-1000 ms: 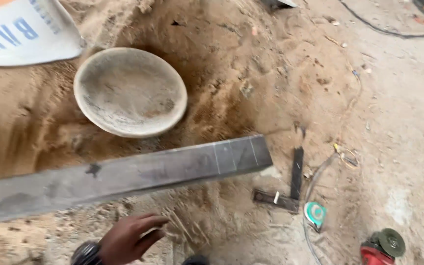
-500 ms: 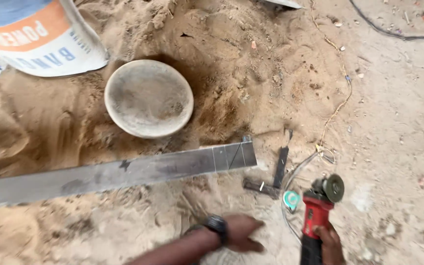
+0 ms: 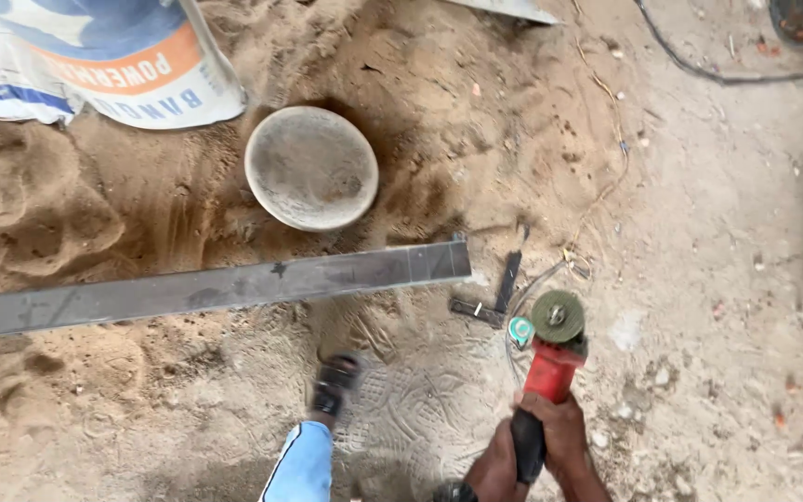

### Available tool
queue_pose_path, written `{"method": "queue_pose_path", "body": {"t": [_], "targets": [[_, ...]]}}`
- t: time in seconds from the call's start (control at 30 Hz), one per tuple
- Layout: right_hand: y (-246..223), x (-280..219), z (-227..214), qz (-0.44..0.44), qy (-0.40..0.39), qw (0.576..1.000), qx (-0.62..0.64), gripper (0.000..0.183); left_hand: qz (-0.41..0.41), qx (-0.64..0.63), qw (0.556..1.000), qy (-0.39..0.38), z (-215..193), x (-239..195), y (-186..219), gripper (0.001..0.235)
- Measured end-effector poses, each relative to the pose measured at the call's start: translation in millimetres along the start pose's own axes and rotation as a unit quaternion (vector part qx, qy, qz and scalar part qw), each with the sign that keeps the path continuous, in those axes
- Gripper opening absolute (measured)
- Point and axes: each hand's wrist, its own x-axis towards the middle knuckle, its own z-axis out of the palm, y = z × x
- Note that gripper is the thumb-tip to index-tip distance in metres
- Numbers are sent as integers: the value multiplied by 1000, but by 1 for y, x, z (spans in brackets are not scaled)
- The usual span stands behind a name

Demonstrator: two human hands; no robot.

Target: The person uses an angle grinder to cut a square steel tube lying on sandy ground, producing sparks. They pause to measure the tube with a ruler, mark a line using a try square, reposition the tube, and resume grinding along the marked line.

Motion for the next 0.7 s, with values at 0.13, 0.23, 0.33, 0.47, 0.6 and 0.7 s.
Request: {"method": "queue_pose_path", "body": {"t": [0.13, 0.23, 0.33, 0.47, 0.6, 0.7], "targets": [[48, 30, 14, 36, 18, 999, -32, 25, -76, -46, 996, 10, 40, -18, -99, 54], [54, 32, 65, 44, 27, 990, -132, 28, -139, -77, 987, 6, 19, 35, -164, 47], [51, 47, 111, 99, 38, 987, -119, 25, -93, -114, 989, -11, -43, 54, -179, 59], [59, 72, 129, 80, 14, 937, -338, 31, -68, -163, 984, -17, -80, 57, -201, 83], [71, 123, 142, 50, 17, 904, -425, 42, -106, -273, 956, 0, -120, 112, -156, 93], [110, 171, 124, 71, -26, 920, -385, 48, -199, -325, 924, 28, -131, 148, -129, 92]]}}
